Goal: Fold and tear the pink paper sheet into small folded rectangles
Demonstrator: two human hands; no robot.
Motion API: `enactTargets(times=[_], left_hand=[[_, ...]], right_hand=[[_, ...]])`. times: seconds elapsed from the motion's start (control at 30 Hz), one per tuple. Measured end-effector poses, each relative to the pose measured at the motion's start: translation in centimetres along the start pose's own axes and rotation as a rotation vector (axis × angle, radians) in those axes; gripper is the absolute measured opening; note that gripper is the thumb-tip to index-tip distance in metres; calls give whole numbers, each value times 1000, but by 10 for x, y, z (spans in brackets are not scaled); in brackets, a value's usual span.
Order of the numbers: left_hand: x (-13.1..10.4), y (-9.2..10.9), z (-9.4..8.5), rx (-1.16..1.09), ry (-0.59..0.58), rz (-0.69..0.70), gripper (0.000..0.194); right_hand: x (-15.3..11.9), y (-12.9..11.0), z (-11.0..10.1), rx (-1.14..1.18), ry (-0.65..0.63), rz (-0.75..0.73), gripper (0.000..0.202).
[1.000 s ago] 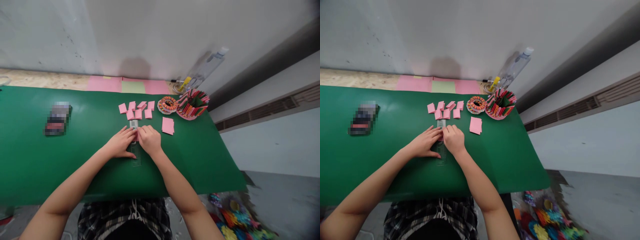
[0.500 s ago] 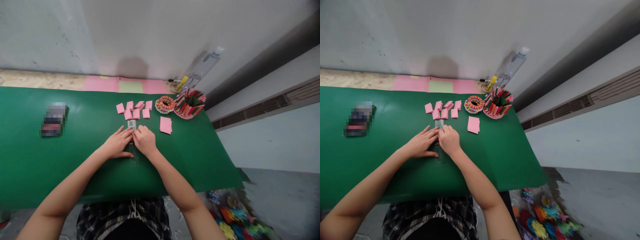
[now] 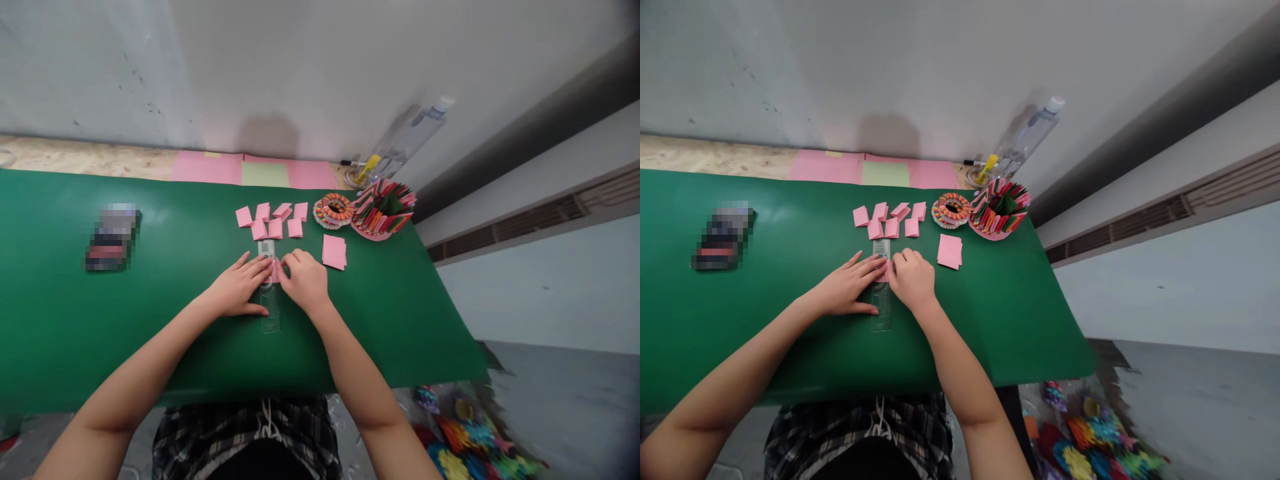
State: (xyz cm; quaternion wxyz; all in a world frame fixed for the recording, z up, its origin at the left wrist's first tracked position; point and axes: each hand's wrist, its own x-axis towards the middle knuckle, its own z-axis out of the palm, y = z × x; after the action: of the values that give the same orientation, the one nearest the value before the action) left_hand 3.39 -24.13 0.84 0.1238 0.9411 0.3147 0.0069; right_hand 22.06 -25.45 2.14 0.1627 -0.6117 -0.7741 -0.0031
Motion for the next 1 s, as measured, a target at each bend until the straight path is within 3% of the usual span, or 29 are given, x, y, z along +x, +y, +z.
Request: enactTargets(times=[0.3,0.63,0.73,0.87,1.0], left_hand=[[0,-1,-3,5,-4,6,85],[0,0,-2,5,-6,2,85],[0,-1,-1,2,6,0,84],[0,-1,-1,6,-6,-6,85],[0,0,-3,6,-32,-18,87]], right_hand=[[0,-7,3,-88,-75,-207,17],[2,-8,6,-12,-136,-321,15],[0,-7,4,-4,-127,-285,15],[0,-1,-1,-45,-102,-123,16],[1,5,-5,-55,-113,-191,21]])
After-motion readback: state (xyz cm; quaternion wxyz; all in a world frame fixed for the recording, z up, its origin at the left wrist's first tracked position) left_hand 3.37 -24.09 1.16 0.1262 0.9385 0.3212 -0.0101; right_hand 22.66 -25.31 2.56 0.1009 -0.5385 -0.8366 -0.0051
